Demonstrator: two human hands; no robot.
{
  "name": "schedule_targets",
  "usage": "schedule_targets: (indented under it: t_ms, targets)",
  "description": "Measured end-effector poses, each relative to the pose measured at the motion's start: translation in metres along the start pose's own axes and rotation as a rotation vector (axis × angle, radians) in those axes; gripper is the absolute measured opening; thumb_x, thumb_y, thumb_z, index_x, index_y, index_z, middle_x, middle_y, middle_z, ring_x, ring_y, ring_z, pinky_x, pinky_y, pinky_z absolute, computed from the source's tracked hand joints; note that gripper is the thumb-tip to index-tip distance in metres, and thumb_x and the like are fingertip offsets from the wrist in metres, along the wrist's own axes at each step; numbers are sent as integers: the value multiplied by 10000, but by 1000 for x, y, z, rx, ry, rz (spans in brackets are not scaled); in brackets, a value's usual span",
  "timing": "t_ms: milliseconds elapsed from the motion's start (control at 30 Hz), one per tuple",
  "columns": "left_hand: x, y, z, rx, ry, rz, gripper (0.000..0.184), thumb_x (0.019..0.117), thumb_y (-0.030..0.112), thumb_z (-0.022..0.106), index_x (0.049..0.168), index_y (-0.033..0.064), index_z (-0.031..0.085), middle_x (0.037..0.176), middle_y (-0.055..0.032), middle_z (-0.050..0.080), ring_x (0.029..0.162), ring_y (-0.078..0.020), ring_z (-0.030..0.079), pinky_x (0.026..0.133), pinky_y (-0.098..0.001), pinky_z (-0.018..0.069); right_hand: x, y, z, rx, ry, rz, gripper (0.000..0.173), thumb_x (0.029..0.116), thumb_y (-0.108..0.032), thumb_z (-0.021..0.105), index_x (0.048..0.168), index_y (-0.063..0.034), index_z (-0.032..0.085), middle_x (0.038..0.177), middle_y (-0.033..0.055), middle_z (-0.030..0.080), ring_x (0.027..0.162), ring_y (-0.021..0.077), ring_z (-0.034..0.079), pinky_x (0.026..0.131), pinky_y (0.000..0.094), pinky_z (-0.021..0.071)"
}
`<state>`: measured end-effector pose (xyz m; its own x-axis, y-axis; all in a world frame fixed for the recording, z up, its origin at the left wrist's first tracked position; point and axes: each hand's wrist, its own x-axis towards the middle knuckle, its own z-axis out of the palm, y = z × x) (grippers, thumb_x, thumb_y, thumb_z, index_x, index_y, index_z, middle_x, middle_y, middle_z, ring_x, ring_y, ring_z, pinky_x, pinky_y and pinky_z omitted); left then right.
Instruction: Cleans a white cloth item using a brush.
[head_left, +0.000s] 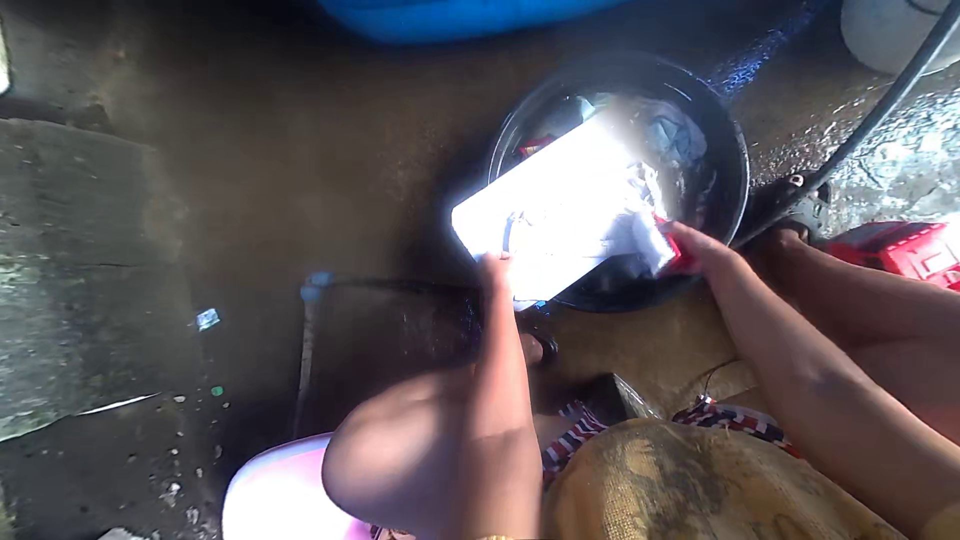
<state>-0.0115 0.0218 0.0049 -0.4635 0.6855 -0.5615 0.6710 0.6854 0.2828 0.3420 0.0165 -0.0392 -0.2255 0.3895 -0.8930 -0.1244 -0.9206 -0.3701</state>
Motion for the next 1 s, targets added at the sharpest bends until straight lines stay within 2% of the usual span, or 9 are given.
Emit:
schedule_targets:
  t_ms: [133, 233, 367, 467, 567, 633, 833, 933, 1000]
  targets:
    - [9, 8, -7, -203, -35, 6, 197, 931, 114, 699, 1087, -5, 712, 1066, -190, 710, 1016, -313, 672, 913, -516, 525, -3, -5, -3, 112, -20, -87, 453, 1063, -526, 345, 1237, -183, 582, 964, 33, 696, 823, 159, 695, 702, 370, 604]
    - [15, 30, -36, -530, 40, 322, 273, 927, -8, 636, 1178, -100, 583, 1059, -203, 651, 955, -236, 633, 874, -403, 537, -33, -43, 0, 146, -55, -448, 389, 1080, -412, 304, 1244, -179, 569, 963, 1, 710, 836, 119, 696, 730, 328, 612]
    - [9, 57, -83, -981, 150, 664, 228, 931, -42, 595, 1088, 40, 451, 940, -8, 591, 849, -77, 612, 801, -292, 553, -64, -88, -11, 294, -155, -793, 511, 1050, -527, 215, 1262, -200, 544, 1004, 20, 701, 818, 145, 684, 660, 316, 596]
    - [4, 65, -87, -956, 118, 651, 145, 977, -43, 538, 1074, 0, 439, 887, -27, 541, 722, -76, 582, 715, -280, 555, -85, -115, 1, 184, -121, -712, 472, 1067, -476, 206, 1231, -213, 561, 984, 2, 687, 829, 130, 673, 695, 320, 591]
    - [-4, 83, -109, -829, 161, 747, 90, 989, -39, 480, 1070, -74, 459, 958, -105, 543, 809, -119, 579, 766, -306, 544, -111, -140, 15, 103, -144, -790, 422, 1085, -398, 225, 1241, -201, 564, 1022, -1, 699, 896, 131, 688, 761, 335, 606]
    - [-9, 92, -126, -893, 237, 837, 36, 1005, -19, 457, 1035, -8, 440, 928, -43, 506, 811, -84, 546, 777, -281, 519, -127, -148, 19, 165, -260, -895, 458, 1087, -433, 192, 1237, -191, 551, 1035, 13, 698, 893, 141, 690, 743, 321, 607]
    - [-47, 81, -113, -864, 233, 426, 97, 1046, 58, 485, 1123, 36, 431, 795, -34, 505, 540, -75, 497, 491, -246, 476, -144, -151, 30, 140, -103, -666, 375, 1056, -442, 324, 1254, -226, 558, 1025, 14, 675, 861, 153, 679, 712, 344, 599]
    - [-70, 70, -113, -783, 376, 457, 104, 1042, 23, 452, 1139, -17, 453, 904, -60, 487, 665, -75, 487, 610, -240, 462, -147, -140, 24, 172, -245, -721, 450, 1076, -481, 211, 1191, -233, 569, 965, 5, 688, 802, 130, 682, 650, 299, 597]
    - [-59, 65, -101, -629, 411, 385, 219, 1034, 35, 445, 1220, -67, 496, 995, -168, 586, 775, -182, 586, 696, -356, 532, -137, -132, 26, 135, -202, -665, 418, 1063, -485, 282, 1195, -222, 578, 965, 5, 692, 816, 128, 687, 676, 314, 605]
